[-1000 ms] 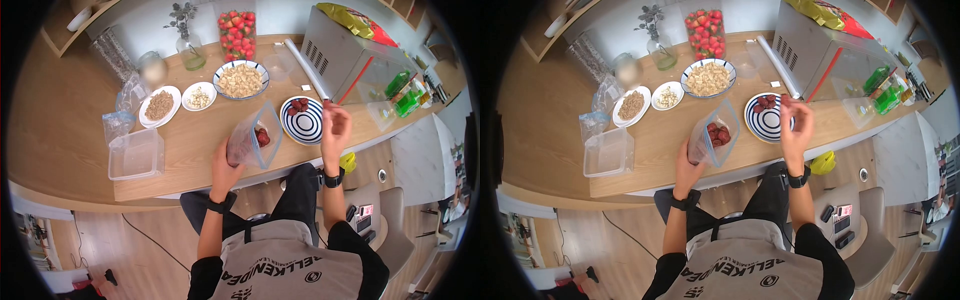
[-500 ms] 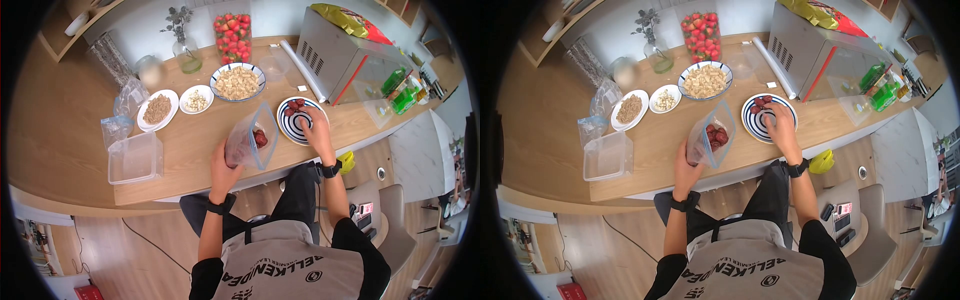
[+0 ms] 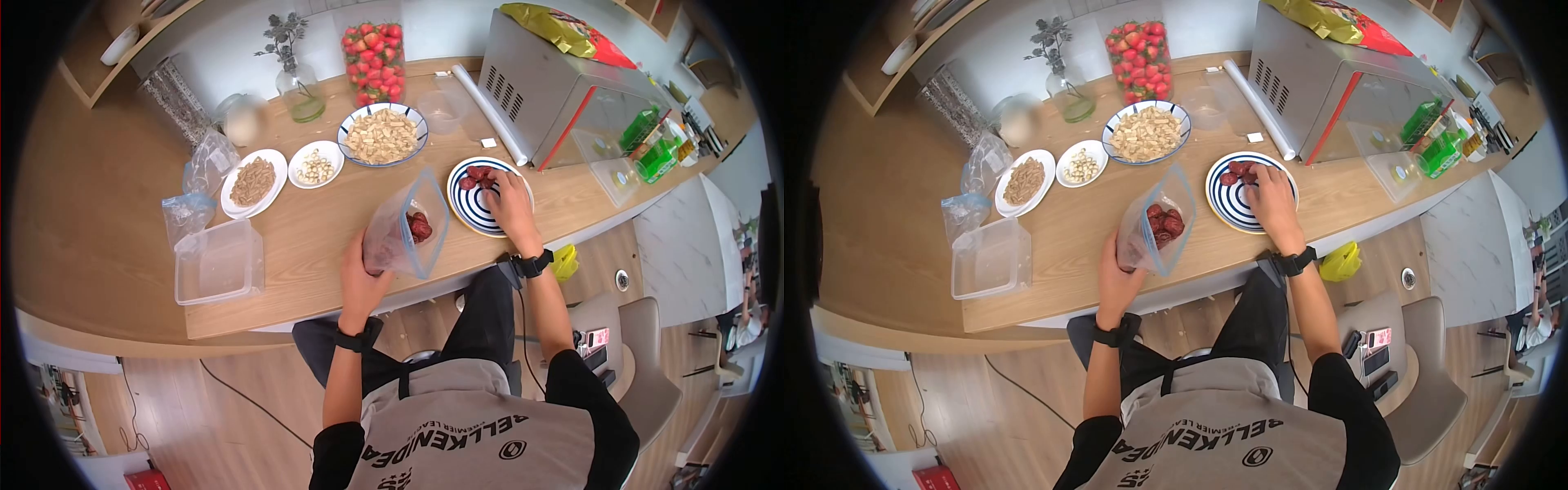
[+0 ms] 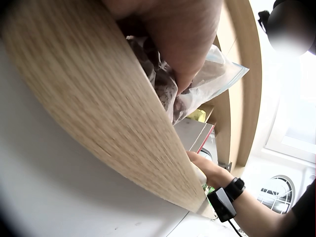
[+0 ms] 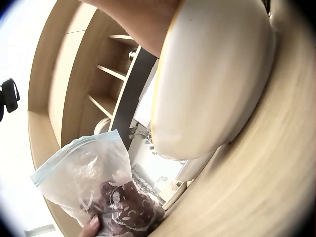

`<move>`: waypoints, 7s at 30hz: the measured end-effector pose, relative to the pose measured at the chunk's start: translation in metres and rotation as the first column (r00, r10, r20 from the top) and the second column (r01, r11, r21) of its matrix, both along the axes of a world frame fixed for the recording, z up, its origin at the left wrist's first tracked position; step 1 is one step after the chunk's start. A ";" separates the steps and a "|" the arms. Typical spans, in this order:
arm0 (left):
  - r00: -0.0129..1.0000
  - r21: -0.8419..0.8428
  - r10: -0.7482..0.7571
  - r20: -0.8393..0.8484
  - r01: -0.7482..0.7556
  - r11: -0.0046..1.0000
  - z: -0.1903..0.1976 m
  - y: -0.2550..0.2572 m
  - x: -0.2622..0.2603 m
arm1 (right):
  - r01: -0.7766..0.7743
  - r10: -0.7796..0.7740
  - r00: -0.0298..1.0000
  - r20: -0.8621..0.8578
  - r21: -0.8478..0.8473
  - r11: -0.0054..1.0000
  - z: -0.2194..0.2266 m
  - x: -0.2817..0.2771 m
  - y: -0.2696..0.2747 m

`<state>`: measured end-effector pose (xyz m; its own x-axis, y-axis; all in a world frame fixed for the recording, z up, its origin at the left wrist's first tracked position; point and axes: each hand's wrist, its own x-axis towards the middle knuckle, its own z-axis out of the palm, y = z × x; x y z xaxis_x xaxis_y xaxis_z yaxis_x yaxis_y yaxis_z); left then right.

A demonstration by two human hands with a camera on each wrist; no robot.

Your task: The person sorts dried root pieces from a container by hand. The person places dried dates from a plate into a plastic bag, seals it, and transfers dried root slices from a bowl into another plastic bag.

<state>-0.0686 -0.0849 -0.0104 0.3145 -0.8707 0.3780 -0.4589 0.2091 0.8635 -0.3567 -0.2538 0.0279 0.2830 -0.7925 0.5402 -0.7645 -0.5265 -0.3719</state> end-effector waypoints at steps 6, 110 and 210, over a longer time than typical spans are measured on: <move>0.999 0.001 0.014 0.049 -0.014 1.000 0.004 0.001 0.000 | -0.009 0.009 0.999 0.051 -0.017 1.000 0.003 0.002 -0.001; 0.999 -0.032 0.003 0.046 -0.001 0.999 -0.003 -0.001 0.001 | -0.268 0.317 0.875 0.366 -0.179 0.947 0.079 0.038 0.082; 0.993 0.024 0.108 -0.049 -0.107 0.994 0.086 0.029 0.125 | -0.810 0.367 0.378 0.850 0.111 0.577 0.004 0.183 0.003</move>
